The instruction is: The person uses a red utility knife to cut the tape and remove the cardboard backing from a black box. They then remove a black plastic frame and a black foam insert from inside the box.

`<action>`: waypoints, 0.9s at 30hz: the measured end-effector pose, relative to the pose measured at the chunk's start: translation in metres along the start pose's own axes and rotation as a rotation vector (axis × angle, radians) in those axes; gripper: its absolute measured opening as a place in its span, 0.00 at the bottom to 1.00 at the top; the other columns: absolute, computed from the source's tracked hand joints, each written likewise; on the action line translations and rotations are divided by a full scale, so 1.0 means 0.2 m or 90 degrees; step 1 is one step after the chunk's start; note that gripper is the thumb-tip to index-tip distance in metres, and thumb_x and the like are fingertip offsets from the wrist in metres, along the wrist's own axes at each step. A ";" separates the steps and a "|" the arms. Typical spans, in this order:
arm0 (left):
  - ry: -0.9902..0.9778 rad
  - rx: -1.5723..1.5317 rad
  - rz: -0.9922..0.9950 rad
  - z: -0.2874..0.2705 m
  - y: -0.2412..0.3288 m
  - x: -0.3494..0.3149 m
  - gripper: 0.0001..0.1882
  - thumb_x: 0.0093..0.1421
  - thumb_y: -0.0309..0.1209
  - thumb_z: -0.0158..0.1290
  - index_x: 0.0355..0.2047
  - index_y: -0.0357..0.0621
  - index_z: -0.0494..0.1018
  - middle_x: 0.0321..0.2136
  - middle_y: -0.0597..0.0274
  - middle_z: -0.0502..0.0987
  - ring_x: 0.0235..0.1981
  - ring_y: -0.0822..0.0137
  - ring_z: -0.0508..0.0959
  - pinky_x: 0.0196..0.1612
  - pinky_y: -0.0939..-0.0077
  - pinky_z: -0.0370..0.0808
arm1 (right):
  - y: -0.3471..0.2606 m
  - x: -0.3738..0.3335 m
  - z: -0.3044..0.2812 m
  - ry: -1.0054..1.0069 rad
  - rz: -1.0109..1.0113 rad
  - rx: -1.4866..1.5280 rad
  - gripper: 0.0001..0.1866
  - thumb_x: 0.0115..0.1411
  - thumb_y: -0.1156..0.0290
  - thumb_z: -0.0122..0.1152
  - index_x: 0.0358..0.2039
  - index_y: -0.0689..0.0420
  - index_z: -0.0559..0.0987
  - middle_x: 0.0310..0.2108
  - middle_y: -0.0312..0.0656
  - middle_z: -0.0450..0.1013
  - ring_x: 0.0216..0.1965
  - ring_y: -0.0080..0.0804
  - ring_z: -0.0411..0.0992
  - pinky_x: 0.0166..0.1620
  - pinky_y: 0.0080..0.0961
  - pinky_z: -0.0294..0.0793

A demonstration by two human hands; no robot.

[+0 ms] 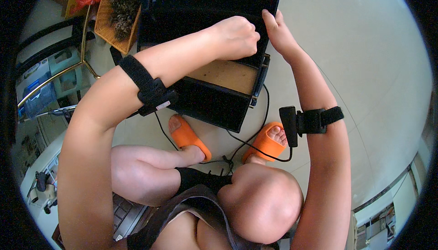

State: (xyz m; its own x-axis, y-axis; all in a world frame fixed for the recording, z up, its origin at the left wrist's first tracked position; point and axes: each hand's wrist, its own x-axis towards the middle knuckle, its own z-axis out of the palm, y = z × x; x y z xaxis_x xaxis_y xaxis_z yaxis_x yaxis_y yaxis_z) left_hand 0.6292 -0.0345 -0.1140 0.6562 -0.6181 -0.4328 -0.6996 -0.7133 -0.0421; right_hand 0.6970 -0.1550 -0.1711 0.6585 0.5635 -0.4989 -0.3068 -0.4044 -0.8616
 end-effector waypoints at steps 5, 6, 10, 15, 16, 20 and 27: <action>-0.020 -0.024 0.012 -0.05 0.01 0.02 0.06 0.47 0.28 0.50 0.17 0.49 0.77 0.23 0.66 0.77 0.29 0.67 0.78 0.30 0.75 0.74 | -0.01 -0.01 0.00 0.003 0.005 0.003 0.28 0.61 0.53 0.39 0.55 0.60 0.58 0.50 0.46 0.63 0.52 0.35 0.59 0.55 0.27 0.54; 0.011 -0.038 0.010 -0.05 0.01 0.02 0.06 0.47 0.28 0.50 0.17 0.50 0.77 0.23 0.66 0.77 0.28 0.67 0.78 0.29 0.75 0.74 | -0.01 -0.01 0.00 0.005 0.004 0.000 0.28 0.61 0.53 0.39 0.55 0.60 0.58 0.50 0.46 0.63 0.52 0.35 0.59 0.55 0.27 0.54; -0.007 -0.011 0.032 -0.07 0.00 0.04 0.07 0.47 0.28 0.50 0.17 0.49 0.77 0.23 0.66 0.77 0.29 0.67 0.78 0.29 0.75 0.74 | -0.02 -0.02 0.00 -0.006 0.004 -0.012 0.28 0.61 0.53 0.39 0.55 0.60 0.57 0.50 0.46 0.63 0.52 0.34 0.59 0.55 0.27 0.54; -0.004 -0.005 0.056 -0.07 -0.01 0.01 0.07 0.47 0.27 0.50 0.17 0.49 0.77 0.24 0.66 0.77 0.30 0.67 0.78 0.31 0.75 0.75 | -0.01 -0.01 0.00 -0.005 -0.002 0.006 0.28 0.61 0.53 0.39 0.55 0.60 0.57 0.50 0.46 0.63 0.52 0.34 0.59 0.55 0.27 0.54; -0.003 -0.004 0.058 -0.07 0.00 0.01 0.07 0.47 0.27 0.49 0.17 0.49 0.77 0.23 0.66 0.77 0.31 0.67 0.78 0.33 0.74 0.75 | -0.02 -0.01 0.01 -0.006 0.003 0.011 0.28 0.61 0.53 0.38 0.55 0.60 0.56 0.50 0.46 0.63 0.52 0.35 0.59 0.55 0.26 0.54; -0.013 0.045 0.098 -0.09 0.00 0.02 0.08 0.48 0.27 0.49 0.17 0.49 0.77 0.23 0.66 0.77 0.31 0.67 0.78 0.33 0.75 0.75 | -0.01 -0.01 0.00 -0.006 -0.004 0.010 0.29 0.61 0.53 0.39 0.55 0.60 0.56 0.50 0.46 0.63 0.51 0.35 0.59 0.54 0.27 0.55; 0.003 0.064 0.113 -0.13 0.00 0.00 0.08 0.49 0.28 0.48 0.17 0.49 0.77 0.23 0.65 0.77 0.30 0.67 0.78 0.33 0.75 0.75 | -0.01 0.01 0.01 0.015 -0.007 0.010 0.29 0.60 0.53 0.39 0.54 0.61 0.57 0.48 0.48 0.64 0.50 0.36 0.61 0.54 0.28 0.56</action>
State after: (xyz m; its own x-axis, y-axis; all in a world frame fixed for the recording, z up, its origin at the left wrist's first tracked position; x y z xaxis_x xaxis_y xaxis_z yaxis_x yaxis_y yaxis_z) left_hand 0.6370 -0.0443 -0.0902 0.5206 -0.7332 -0.4376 -0.8294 -0.5559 -0.0553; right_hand 0.6969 -0.1523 -0.1710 0.6781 0.5507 -0.4867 -0.3092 -0.3871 -0.8687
